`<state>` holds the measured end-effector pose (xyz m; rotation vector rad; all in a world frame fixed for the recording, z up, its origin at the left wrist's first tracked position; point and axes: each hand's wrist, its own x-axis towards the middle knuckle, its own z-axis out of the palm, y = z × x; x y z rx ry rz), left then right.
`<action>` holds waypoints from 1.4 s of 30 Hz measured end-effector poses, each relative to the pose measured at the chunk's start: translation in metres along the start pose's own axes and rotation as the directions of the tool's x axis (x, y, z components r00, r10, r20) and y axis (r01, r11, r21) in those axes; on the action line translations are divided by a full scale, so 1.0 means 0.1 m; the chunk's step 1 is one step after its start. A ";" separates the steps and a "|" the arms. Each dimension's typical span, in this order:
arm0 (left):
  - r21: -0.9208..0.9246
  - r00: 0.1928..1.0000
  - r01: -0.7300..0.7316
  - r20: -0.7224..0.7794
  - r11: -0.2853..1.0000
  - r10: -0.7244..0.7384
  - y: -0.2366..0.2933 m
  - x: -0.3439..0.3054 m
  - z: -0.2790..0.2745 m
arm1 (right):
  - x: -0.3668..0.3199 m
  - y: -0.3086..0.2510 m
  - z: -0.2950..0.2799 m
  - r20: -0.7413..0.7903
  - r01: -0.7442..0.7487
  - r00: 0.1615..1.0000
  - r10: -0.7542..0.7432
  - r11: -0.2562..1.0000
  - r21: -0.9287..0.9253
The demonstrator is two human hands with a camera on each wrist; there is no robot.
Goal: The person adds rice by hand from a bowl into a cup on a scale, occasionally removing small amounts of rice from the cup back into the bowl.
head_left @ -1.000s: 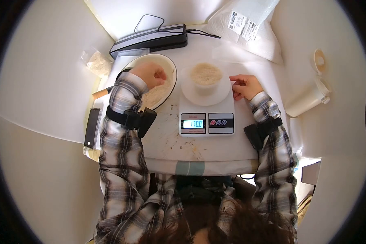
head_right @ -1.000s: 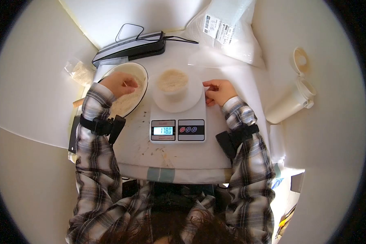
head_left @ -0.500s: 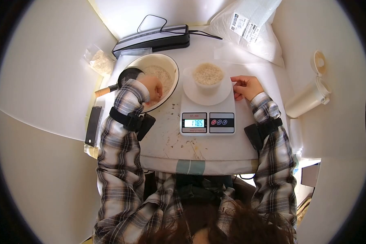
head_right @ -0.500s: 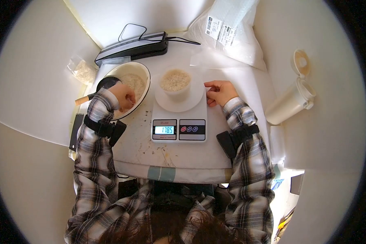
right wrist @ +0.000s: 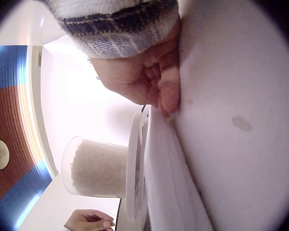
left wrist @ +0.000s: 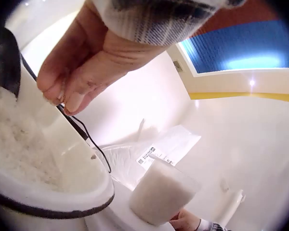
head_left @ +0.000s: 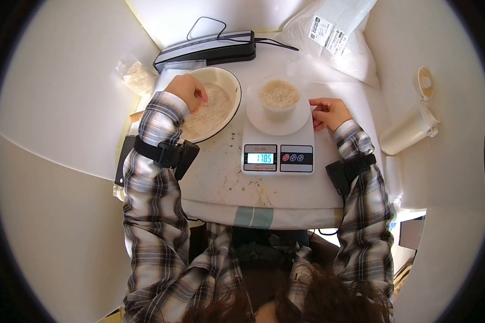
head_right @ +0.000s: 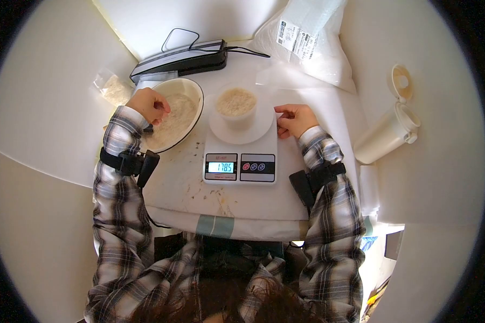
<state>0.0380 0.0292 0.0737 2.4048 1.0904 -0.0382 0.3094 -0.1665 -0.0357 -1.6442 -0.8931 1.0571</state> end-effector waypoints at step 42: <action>0.040 0.832 -0.519 -0.206 0.854 0.516 1.09 0.22 0.39 | -0.02 0.00 -0.02 0.013 0.030 0.999 -0.030 0.999 0.023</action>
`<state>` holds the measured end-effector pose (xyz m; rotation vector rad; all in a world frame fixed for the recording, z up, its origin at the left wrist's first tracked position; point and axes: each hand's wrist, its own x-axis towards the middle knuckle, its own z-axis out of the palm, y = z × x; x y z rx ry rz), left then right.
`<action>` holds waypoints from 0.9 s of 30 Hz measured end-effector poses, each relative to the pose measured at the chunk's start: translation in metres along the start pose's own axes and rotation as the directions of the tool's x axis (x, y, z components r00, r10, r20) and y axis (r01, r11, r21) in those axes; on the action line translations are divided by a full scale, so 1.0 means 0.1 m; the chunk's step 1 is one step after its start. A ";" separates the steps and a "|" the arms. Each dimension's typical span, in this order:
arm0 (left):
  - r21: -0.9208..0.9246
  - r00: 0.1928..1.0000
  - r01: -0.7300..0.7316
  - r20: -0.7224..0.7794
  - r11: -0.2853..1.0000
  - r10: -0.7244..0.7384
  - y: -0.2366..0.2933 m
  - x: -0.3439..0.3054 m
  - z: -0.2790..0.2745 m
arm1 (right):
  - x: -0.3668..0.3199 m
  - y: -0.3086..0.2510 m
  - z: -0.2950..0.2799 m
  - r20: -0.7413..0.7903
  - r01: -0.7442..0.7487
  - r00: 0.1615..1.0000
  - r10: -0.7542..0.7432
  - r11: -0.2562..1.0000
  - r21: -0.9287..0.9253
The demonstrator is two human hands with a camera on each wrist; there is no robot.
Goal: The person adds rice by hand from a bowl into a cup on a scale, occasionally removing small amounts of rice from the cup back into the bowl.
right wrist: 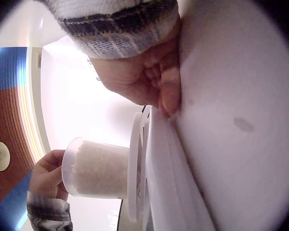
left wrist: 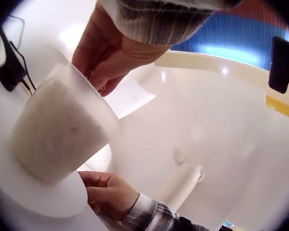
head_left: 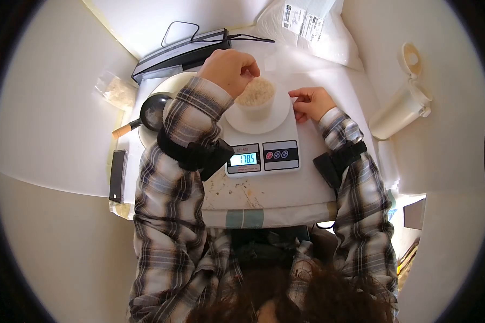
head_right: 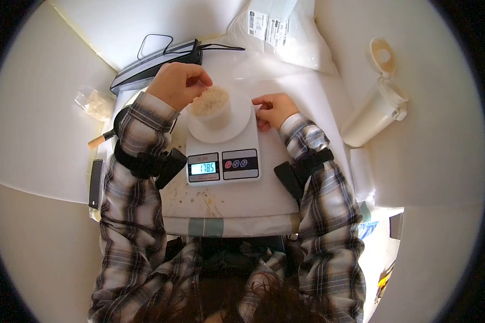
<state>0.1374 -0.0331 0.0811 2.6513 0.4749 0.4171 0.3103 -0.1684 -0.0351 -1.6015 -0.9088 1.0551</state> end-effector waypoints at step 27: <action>-0.271 0.982 -0.077 -0.190 0.959 0.025 -0.07 -0.19 0.03 | -0.01 -0.03 0.01 -0.017 -0.025 1.000 0.025 1.000 0.007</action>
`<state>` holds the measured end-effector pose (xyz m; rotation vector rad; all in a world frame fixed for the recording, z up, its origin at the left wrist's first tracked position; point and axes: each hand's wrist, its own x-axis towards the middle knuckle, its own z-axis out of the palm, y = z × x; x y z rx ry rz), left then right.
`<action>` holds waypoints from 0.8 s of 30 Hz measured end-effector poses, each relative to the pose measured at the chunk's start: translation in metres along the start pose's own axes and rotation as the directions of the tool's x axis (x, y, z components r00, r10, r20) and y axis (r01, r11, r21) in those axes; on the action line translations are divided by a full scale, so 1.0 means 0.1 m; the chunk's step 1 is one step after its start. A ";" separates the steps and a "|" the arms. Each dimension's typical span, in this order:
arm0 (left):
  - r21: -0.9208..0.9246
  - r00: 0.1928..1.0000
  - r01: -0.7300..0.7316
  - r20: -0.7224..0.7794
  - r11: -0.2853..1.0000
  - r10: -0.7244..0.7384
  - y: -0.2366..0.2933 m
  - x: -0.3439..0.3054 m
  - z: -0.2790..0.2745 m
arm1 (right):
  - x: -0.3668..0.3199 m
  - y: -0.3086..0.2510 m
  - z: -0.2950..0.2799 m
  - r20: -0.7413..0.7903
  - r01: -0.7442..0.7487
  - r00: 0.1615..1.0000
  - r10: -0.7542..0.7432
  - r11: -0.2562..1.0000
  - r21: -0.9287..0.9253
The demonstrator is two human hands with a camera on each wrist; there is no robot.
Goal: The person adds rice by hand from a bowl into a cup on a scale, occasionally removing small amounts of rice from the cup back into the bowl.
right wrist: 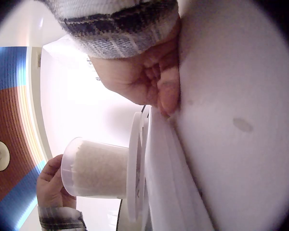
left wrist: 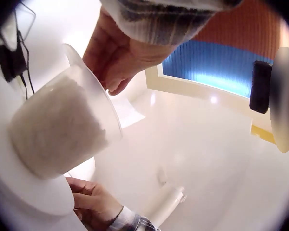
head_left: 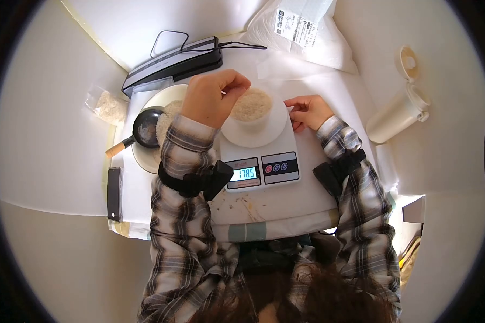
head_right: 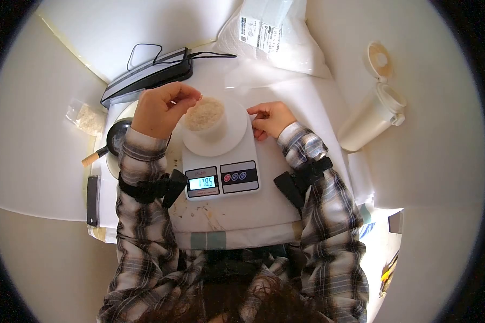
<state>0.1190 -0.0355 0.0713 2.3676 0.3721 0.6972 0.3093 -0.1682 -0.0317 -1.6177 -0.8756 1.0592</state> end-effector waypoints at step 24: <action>-0.116 0.992 0.028 0.122 0.993 -0.014 -0.05 0.01 -0.06 | 0.00 -0.01 0.01 0.005 -0.003 1.000 0.003 1.000 0.019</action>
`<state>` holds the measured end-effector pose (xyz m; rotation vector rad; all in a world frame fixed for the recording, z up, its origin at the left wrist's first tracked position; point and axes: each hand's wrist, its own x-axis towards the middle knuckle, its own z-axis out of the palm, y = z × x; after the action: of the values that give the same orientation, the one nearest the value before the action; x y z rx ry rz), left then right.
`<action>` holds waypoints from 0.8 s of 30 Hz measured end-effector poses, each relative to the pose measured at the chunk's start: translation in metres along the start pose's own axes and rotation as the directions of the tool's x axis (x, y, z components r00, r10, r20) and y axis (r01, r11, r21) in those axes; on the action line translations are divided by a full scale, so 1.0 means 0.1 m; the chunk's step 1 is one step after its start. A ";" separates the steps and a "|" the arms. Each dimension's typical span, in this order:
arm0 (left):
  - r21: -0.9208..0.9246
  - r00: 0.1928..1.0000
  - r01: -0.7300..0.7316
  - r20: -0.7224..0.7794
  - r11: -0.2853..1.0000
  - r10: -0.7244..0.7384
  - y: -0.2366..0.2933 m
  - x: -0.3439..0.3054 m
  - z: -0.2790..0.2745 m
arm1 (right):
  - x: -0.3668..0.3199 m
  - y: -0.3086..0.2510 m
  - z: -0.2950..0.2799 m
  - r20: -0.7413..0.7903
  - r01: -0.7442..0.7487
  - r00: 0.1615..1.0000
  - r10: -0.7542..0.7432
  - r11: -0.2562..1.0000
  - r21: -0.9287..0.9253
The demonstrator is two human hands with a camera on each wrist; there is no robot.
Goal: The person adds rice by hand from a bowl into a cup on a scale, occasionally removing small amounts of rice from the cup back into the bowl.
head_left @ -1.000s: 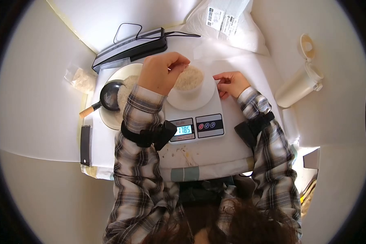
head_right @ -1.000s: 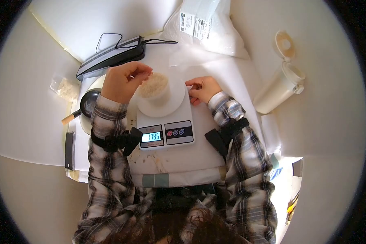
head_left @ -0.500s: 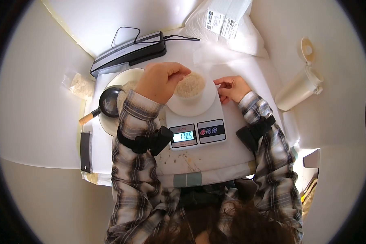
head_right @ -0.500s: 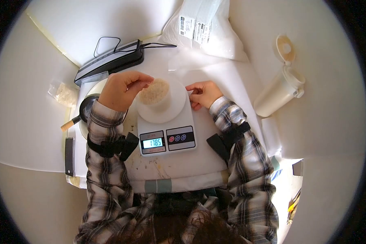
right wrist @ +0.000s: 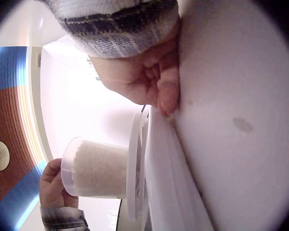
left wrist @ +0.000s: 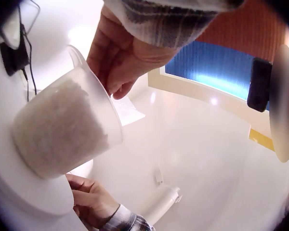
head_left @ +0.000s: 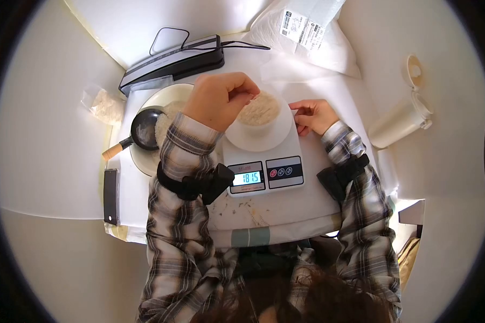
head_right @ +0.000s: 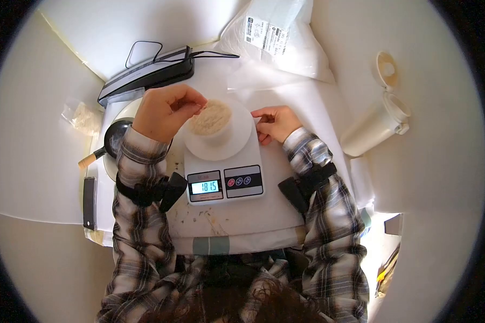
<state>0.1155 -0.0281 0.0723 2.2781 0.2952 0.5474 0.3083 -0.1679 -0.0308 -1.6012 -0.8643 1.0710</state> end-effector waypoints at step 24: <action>-0.090 1.000 0.022 0.014 0.996 -0.021 -0.07 0.02 0.01 | -0.02 -0.05 0.02 -0.012 -0.017 1.000 0.016 0.999 -0.027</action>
<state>0.1172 -0.0229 0.0673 2.1882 0.2827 0.5246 0.3060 -0.1677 -0.0262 -1.6386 -0.8628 1.0646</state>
